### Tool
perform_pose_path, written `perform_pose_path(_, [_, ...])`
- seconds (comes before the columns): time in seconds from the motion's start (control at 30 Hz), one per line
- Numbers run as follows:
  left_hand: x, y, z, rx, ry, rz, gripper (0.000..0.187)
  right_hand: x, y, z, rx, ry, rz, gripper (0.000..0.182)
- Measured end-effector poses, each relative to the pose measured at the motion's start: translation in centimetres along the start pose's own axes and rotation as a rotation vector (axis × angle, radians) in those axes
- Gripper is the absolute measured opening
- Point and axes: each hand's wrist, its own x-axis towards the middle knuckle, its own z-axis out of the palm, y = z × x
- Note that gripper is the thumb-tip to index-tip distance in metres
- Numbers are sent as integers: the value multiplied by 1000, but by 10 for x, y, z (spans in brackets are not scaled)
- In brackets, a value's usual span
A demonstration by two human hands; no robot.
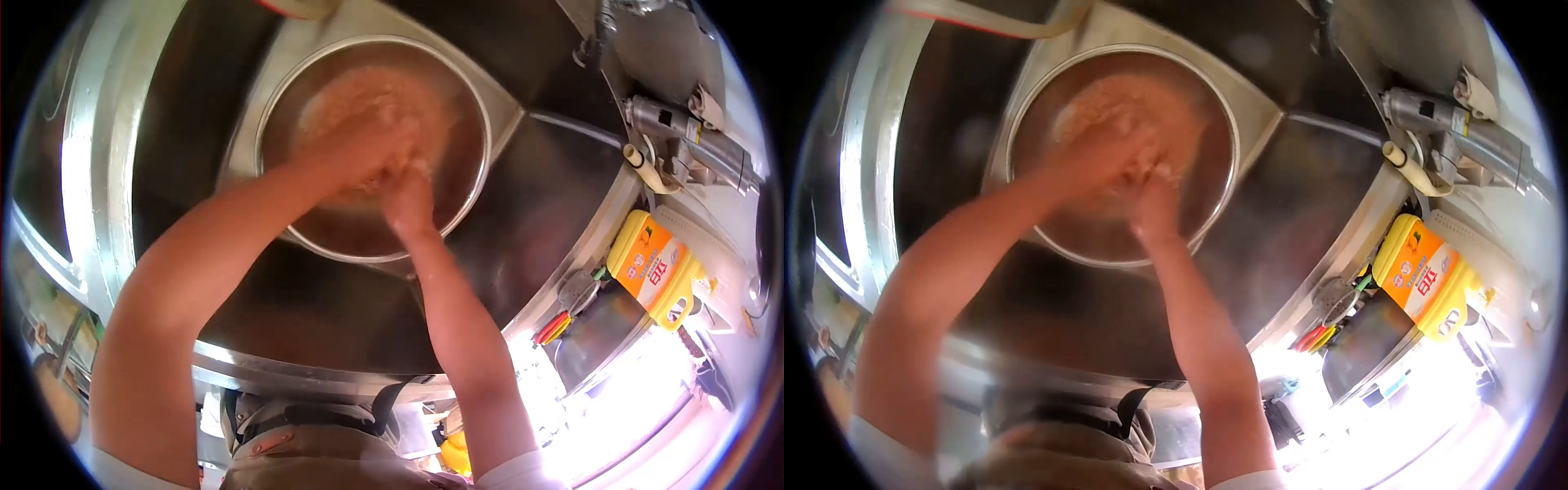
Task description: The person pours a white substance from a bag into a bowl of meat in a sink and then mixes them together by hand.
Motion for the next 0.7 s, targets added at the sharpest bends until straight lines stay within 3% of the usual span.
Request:
perform_pose_path(0.1, [-44, -1, -3, 686, -18, -213, 49, -30, -7, 6, -554, -14, -213, 39])
perform_pose_path(0.17, [-44, -11, -7, 646, 110, -238, 52, -24, -5, 28, -563, -369, -113, 37])
perform_pose_path(0.2, [-36, -22, -7, 376, 221, -188, 51, -18, 1, 49, -554, -445, -11, 40])
perform_pose_path(0.27, [-13, -51, 3, -2, 309, -80, 47, -2, 0, 94, -221, -282, 43, 47])
perform_pose_path(0.37, [35, -81, 25, -311, 288, 99, 40, 19, -17, 148, 271, -28, 111, 60])
perform_pose_path(0.4, [41, -79, 26, -252, 269, 97, 38, 19, -20, 153, 436, 64, 132, 65])
perform_pose_path(0.47, [30, -36, 16, 16, 210, 13, 33, 21, -10, 125, 319, -126, -26, 72])
perform_pose_path(0.53, [2, 4, 5, 344, 132, -25, 31, 9, 3, 82, 210, -165, -68, 69])
perform_pose_path(0.7, [-49, -44, 7, 877, 258, 205, 34, 9, -12, -16, -120, 96, -52, 40])
